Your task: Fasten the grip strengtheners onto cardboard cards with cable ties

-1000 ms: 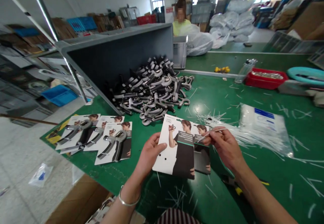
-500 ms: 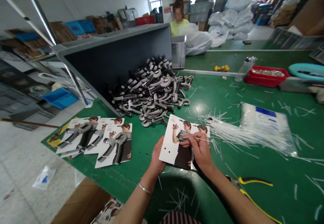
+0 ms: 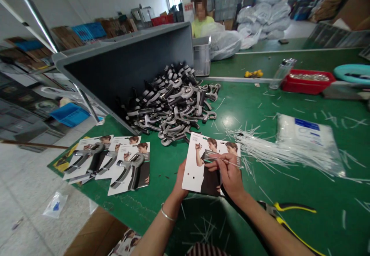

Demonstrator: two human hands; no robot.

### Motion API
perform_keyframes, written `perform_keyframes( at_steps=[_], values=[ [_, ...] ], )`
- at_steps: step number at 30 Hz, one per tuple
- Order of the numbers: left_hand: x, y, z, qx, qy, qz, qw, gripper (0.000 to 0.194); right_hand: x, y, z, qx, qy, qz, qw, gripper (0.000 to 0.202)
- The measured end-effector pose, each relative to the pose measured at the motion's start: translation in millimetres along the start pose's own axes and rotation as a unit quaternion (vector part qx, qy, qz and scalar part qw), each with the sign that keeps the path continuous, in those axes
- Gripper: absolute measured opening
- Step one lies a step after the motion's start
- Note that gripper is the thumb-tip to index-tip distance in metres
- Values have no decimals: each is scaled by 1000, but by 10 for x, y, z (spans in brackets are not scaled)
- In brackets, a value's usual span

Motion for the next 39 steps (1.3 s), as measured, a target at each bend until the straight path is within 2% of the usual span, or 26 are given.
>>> perform_keyframes(
  at_steps=[7,11,14,19,21,23,26,27,28,33,36,39],
  values=[
    [-22,-94,7,35,33,-31,998,26,-15,43,-22,-58,18,21,998,17],
    [-23,-150,22,74,33,-60,995,26,-16,64,-15,-53,3,24,998,17],
    [9,-122,22,81,39,-50,995,28,-18,66,-9,-59,-1,22,998,16],
    [61,-108,30,123,35,-82,988,33,7,31,-55,-96,66,34,993,15],
    [39,-154,38,171,39,-101,979,31,32,27,-60,-116,87,41,989,13],
    [-18,-256,55,300,27,-137,944,23,61,29,-43,-122,89,35,988,13],
    [-140,-443,63,514,-8,-198,835,12,91,37,-8,-110,81,10,991,15],
    [-175,-484,63,543,-11,-204,815,11,96,39,-3,-107,82,4,991,14],
    [-202,-509,65,549,-8,-204,810,13,98,41,-3,-106,88,2,990,14],
    [-279,-499,83,487,28,-185,853,21,94,9,-27,-109,116,7,987,14],
    [-328,-461,48,461,87,-216,856,29,84,1,-37,-112,122,15,986,14],
    [-359,-445,47,438,87,-253,858,33,74,24,-45,-114,125,27,985,14]
  ],
)
Point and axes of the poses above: each hand's wrist, its own x-axis towards the middle knuckle, its own z-axis out of the back of the hand, y = z × x, the point moved 5 cm from there along x, towards the middle knuckle, and after that the axes turned 11 degrees about x, right-handed, at the moved point
